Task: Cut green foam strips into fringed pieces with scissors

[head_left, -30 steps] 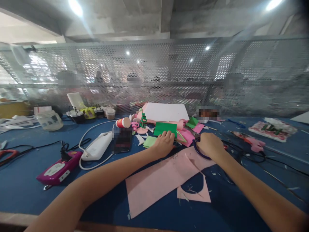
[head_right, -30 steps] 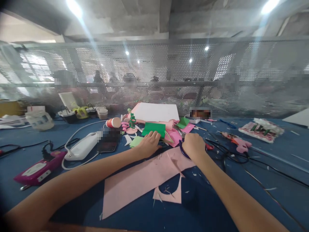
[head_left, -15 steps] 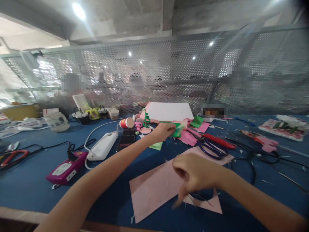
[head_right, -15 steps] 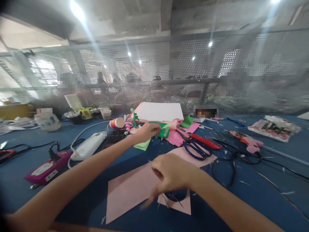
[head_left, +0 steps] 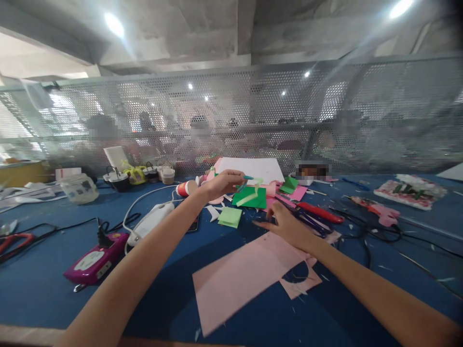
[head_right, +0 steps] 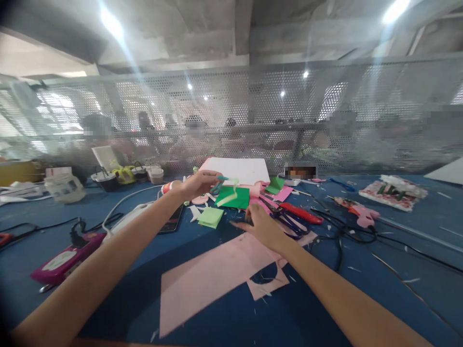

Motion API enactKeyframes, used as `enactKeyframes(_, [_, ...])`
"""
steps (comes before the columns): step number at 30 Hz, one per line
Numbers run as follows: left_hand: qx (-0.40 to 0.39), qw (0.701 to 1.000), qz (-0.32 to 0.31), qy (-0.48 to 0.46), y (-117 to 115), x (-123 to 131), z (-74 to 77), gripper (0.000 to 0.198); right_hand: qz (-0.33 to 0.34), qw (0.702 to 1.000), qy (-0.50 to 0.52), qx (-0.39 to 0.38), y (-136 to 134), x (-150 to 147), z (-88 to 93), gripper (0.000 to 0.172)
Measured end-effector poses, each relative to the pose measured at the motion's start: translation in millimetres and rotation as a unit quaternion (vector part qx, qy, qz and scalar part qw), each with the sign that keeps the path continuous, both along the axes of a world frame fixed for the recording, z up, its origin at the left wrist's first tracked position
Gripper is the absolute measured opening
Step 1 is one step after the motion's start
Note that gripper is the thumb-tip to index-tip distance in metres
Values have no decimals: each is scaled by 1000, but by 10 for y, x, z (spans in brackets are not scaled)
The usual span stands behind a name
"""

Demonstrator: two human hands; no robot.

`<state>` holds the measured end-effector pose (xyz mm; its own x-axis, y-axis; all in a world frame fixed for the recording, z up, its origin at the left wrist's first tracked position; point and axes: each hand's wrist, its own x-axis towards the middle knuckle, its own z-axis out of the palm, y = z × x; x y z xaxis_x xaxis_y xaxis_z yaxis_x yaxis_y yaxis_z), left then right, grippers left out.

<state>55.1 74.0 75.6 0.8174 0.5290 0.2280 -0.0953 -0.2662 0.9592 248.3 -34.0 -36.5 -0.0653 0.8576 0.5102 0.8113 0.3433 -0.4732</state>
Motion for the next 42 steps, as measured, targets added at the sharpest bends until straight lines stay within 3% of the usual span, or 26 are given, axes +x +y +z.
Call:
enactKeyframes(2, [-62, 997, -30, 24, -38, -22, 3, 20, 7, 986, 157, 51, 15, 20, 18, 49])
enactKeyframes(5, [-88, 992, -61, 62, -103, 14, -47, 20, 82, 947, 309, 41, -1, 7, 82, 64])
enactKeyframes(10, [-35, 988, -88, 121, -188, 165, -193, 22, 59, 941, 332, -9, -41, -49, 144, 33])
enactKeyframes(12, [47, 983, -80, 159, -180, 209, -267, 26, 71, 922, 377, -46, -56, -63, 154, 35])
enactKeyframes(14, [203, 962, -22, 183, -154, 233, -361, 29, 73, 882, 459, -74, -65, -62, 162, 36])
enactKeyframes(16, [412, 892, 98, 159, -140, 243, -477, 15, 50, 837, 540, -74, -60, -45, 166, 33])
enactKeyframes(19, [496, 839, 188, 123, -198, 257, -675, 30, 33, 783, 618, -57, -32, -4, 158, 26])
enactKeyframes(22, [562, 806, 170, 77, -341, 286, -856, 42, 27, 762, 644, -66, -3, 29, 129, 16])
enactKeyframes(25, [566, 811, 137, 56, -477, 311, -973, 48, 5, 762, 642, -85, 5, 29, 87, 7])
enactKeyframes(28, [540, 834, 99, 56, -533, 313, -1022, 51, 12, 769, 632, -95, 1, 3, 51, 11])
enactKeyframes(33, [482, 874, 62, 6, -502, 301, -1028, 50, 40, 761, 640, -98, -3, 8, 33, 19])
enactKeyframes(39, [461, 887, -2, -25, -452, 318, -1061, 52, 83, 753, 640, -128, 15, 103, 29, 15])
enactKeyframes(42, [443, 895, -16, -43, -452, 303, -1051, 60, 61, 745, 649, -142, 31, 134, 48, 11])
